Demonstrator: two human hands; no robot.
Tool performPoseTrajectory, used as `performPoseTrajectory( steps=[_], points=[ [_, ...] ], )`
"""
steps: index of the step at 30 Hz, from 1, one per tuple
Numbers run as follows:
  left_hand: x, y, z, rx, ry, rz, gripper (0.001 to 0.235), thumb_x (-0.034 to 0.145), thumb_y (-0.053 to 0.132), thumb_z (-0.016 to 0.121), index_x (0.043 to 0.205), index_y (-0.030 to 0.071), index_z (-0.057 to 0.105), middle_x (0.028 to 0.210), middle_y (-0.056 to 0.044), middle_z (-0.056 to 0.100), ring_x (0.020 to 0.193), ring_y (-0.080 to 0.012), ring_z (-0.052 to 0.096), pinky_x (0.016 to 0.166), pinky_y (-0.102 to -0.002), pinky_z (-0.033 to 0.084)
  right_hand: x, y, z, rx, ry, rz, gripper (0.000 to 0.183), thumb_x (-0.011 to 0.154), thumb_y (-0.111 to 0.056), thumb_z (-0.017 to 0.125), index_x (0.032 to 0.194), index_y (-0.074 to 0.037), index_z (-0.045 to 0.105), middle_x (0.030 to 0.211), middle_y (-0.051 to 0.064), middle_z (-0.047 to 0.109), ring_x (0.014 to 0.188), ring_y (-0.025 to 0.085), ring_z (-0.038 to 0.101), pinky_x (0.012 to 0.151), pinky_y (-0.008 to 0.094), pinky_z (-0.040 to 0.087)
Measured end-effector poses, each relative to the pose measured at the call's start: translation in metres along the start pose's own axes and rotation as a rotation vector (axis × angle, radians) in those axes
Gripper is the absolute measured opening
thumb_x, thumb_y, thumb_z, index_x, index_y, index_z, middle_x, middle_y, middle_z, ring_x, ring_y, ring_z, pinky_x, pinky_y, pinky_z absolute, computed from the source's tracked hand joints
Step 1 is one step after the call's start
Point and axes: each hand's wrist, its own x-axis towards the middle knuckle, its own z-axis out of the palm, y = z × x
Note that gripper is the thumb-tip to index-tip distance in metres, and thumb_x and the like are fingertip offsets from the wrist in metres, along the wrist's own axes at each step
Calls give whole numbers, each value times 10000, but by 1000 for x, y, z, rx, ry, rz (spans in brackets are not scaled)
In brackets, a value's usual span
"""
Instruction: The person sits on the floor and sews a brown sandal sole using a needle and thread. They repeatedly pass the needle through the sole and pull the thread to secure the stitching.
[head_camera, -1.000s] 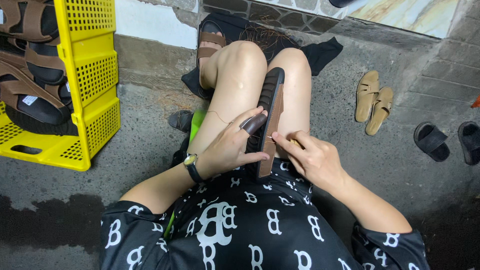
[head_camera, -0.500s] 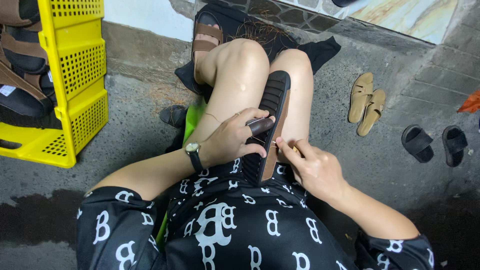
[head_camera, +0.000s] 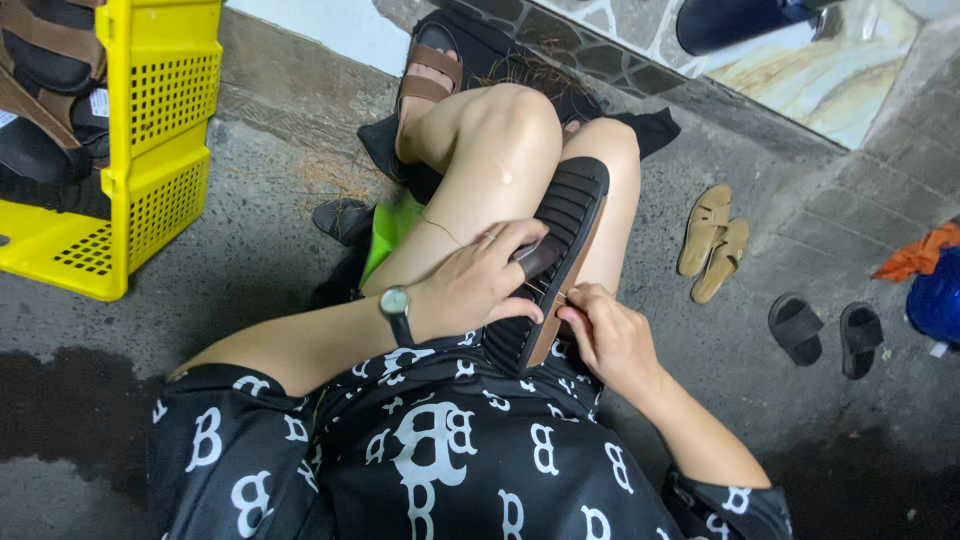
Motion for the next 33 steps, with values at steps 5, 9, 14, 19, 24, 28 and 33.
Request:
performPoseTrajectory(
  steps=[5, 9, 14, 19, 24, 28, 33],
  points=[
    [-21, 10, 14, 124, 93, -24, 433, 922, 378, 714, 675, 47, 583, 1066, -87, 551, 961, -330, 625, 808, -373, 502, 7, -20, -12, -140, -62, 30, 174, 965, -215, 635, 1074, -87, 597, 850, 110, 668, 734, 334, 715, 541, 434, 557],
    [-17, 40, -2, -802, 37, -569, 290, 843, 140, 822, 1089, 23, 721, 1210, -76, 643, 617, -162, 685, 499, -180, 522, 7, -15, -3, -74, -13, 35, 181, 976, -255, 615, 1078, -107, 603, 826, 71, 688, 685, 313, 724, 520, 394, 563],
    [5, 45, -8, -1042, 94, -693, 175, 942, 48, 660, 1113, 57, 693, 817, -70, 749, 680, -23, 644, 511, -97, 431, -4, -3, 8, 18, 46, 98, 228, 980, -292, 595, 1138, -129, 582, 762, 78, 693, 633, 332, 711, 504, 406, 554],
    [-18, -4, 37, -742, 174, -701, 394, 858, -6, 715, 1221, 33, 568, 843, -116, 702, 632, -139, 702, 522, -201, 561, -13, 6, 19, 43, 131, 107, 261, 940, -272, 654, 1144, -122, 589, 739, 87, 700, 618, 340, 709, 496, 406, 549],
    [-24, -1, 39, -660, 76, -646, 600, 810, 0, 739, 1357, 39, 497, 791, -90, 696, 580, -104, 650, 443, -177, 504, 4, -13, 4, 106, 221, 77, 262, 893, -212, 722, 1123, -111, 650, 803, 91, 733, 653, 337, 719, 523, 397, 561],
    [-26, 7, 29, -748, 87, -654, 617, 811, -39, 724, 1376, 28, 486, 808, -102, 701, 605, -86, 647, 475, -145, 504, 17, -29, -19, 107, 214, 13, 195, 875, -175, 753, 1063, -123, 746, 900, 56, 770, 710, 290, 743, 579, 354, 583],
    [13, 42, -1, -649, 178, -578, 86, 789, -48, 710, 813, -34, 629, 512, -51, 555, 444, -51, 496, 381, -157, 357, 4, -25, -38, -154, 32, 29, 237, 917, -229, 644, 1132, -237, 746, 904, -8, 712, 660, 237, 713, 549, 345, 570]
  ],
)
